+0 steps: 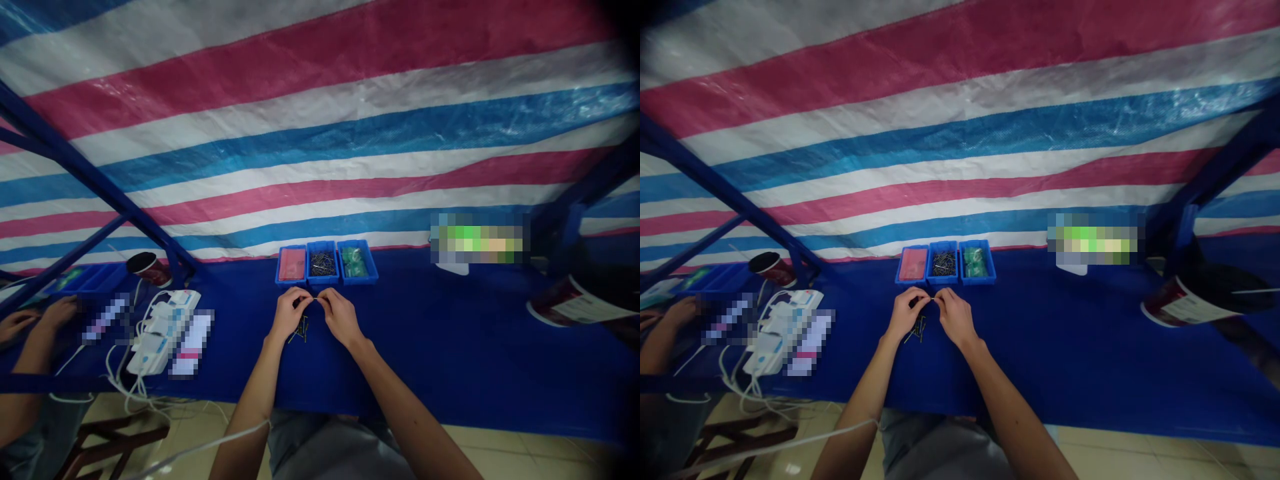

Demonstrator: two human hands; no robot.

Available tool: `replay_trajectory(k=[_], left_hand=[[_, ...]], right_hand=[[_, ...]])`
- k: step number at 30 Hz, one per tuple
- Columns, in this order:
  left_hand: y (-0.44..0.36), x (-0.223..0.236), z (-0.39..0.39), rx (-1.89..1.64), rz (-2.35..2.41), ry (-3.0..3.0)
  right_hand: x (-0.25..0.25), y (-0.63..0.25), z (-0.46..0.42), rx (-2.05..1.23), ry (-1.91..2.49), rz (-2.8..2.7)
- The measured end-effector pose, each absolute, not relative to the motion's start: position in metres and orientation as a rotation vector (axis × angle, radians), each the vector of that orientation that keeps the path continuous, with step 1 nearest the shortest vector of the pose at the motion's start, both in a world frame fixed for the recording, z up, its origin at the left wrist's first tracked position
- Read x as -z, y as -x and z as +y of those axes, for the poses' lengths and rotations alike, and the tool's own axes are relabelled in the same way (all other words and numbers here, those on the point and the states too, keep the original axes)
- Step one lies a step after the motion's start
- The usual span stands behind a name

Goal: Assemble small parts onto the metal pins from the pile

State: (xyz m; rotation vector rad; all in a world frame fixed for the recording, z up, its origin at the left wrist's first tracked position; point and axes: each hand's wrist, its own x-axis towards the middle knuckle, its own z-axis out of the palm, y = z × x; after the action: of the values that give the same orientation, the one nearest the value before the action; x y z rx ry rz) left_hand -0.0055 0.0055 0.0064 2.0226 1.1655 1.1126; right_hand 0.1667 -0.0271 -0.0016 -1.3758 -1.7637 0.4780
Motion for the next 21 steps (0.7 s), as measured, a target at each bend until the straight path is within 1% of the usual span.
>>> replay_trajectory(k=[16, 21], left_hand=[[0.0045, -0.0063, 0.0062, -1.126, 1.167, -2.028], [0.0048, -0.0073, 0.006, -1.135, 1.184, -2.01]], right_hand=[[0.0023, -0.1663, -0.0262, -0.456, 1.51, -1.785], [0.0046, -0.1684, -0.0238, -0.544, 1.394, -1.68]])
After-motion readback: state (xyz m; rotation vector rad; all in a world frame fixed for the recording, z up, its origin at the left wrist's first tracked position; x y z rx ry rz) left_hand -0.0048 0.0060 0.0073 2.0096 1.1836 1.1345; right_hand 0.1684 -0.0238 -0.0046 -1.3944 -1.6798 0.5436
